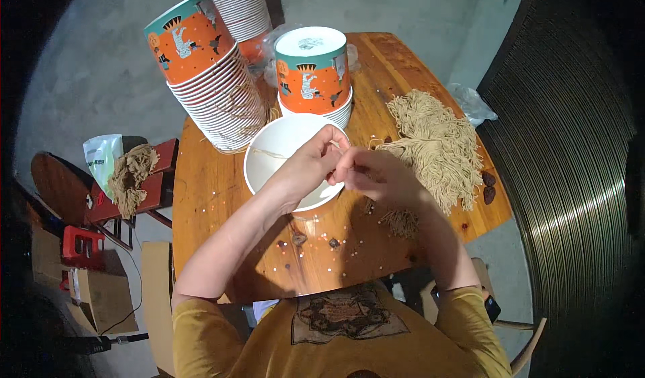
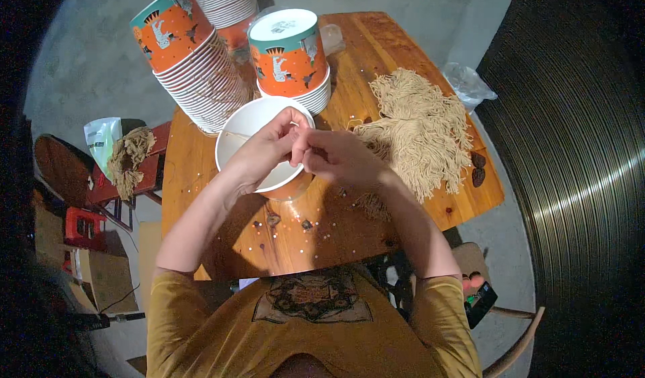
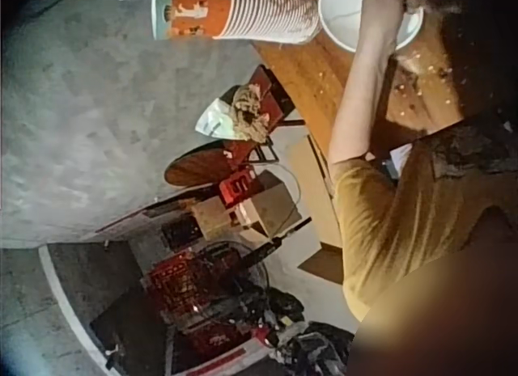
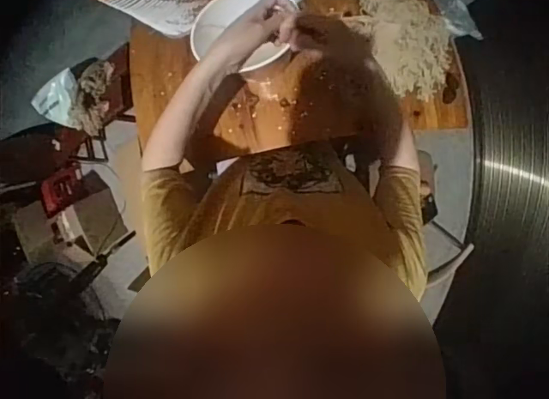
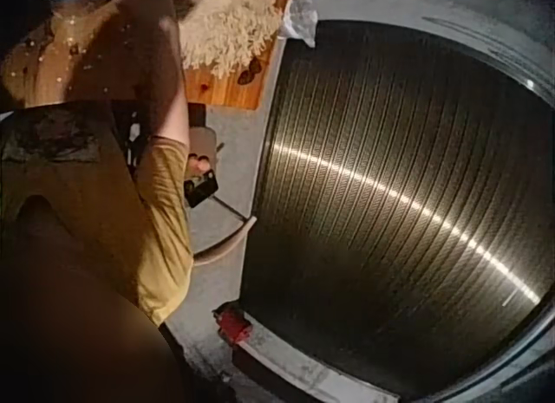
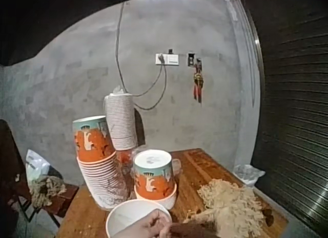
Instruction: Attaching string handles to paper buckets by threading and knotting.
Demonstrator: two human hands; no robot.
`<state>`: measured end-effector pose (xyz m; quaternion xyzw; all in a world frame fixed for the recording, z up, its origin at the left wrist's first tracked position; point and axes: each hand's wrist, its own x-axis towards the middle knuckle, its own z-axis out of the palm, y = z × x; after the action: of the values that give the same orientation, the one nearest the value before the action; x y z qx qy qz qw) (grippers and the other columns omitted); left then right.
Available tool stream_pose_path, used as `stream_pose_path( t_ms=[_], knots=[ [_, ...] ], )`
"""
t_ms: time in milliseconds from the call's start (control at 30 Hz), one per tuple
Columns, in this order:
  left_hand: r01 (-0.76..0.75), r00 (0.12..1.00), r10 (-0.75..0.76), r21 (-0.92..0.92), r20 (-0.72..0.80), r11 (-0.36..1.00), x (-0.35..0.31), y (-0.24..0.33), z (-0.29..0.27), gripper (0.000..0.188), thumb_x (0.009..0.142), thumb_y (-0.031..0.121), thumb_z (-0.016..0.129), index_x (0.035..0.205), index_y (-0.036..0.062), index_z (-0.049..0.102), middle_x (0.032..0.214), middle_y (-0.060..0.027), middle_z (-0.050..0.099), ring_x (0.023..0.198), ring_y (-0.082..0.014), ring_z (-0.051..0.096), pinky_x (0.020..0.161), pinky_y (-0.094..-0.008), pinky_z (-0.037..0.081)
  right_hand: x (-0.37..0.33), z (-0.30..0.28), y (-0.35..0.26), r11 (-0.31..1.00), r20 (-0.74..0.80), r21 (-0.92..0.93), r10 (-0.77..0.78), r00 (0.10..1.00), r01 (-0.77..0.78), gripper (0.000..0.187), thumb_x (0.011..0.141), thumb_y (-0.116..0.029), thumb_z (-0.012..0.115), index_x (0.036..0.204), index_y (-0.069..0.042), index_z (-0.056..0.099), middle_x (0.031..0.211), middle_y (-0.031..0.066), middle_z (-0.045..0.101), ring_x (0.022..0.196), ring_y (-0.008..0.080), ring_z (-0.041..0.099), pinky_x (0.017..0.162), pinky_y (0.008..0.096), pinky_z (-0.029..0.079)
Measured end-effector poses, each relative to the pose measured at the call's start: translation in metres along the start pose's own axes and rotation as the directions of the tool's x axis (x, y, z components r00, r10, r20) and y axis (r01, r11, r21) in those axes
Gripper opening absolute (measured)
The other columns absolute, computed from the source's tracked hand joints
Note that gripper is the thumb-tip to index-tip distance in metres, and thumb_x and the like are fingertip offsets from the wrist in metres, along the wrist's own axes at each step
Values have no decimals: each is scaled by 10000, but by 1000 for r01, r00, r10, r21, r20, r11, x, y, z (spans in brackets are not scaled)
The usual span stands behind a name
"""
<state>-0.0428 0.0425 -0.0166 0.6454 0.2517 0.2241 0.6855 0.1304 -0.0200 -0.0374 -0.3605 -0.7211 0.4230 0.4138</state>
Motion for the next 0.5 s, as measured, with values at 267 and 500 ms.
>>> stream_pose_path(
  t_ms=[267, 500],
  knots=[
    [70, 989, -78, -68, -127, 995, -6, 4, 0, 154, 881, 41, 567, 996, 6, 470, 809, -63, 572, 742, -122, 566, 694, -239, 477, 20, -29, -41, 983, -31, -178, -60, 998, 53, 107, 856, -93, 559, 935, -21, 566, 701, -8, 536, 646, 56, 496, 590, 213, 421],
    [91, 994, -95, -71, -60, 993, -7, 2, -2, 122, 892, 102, 551, 963, 5, 527, 814, -38, 563, 710, -99, 538, 666, -219, 455, 38, -22, -42, 993, -52, -110, -40, 998, 34, 100, 827, -57, 529, 903, -18, 583, 733, -9, 553, 663, 58, 491, 600, 220, 416]
  ],
)
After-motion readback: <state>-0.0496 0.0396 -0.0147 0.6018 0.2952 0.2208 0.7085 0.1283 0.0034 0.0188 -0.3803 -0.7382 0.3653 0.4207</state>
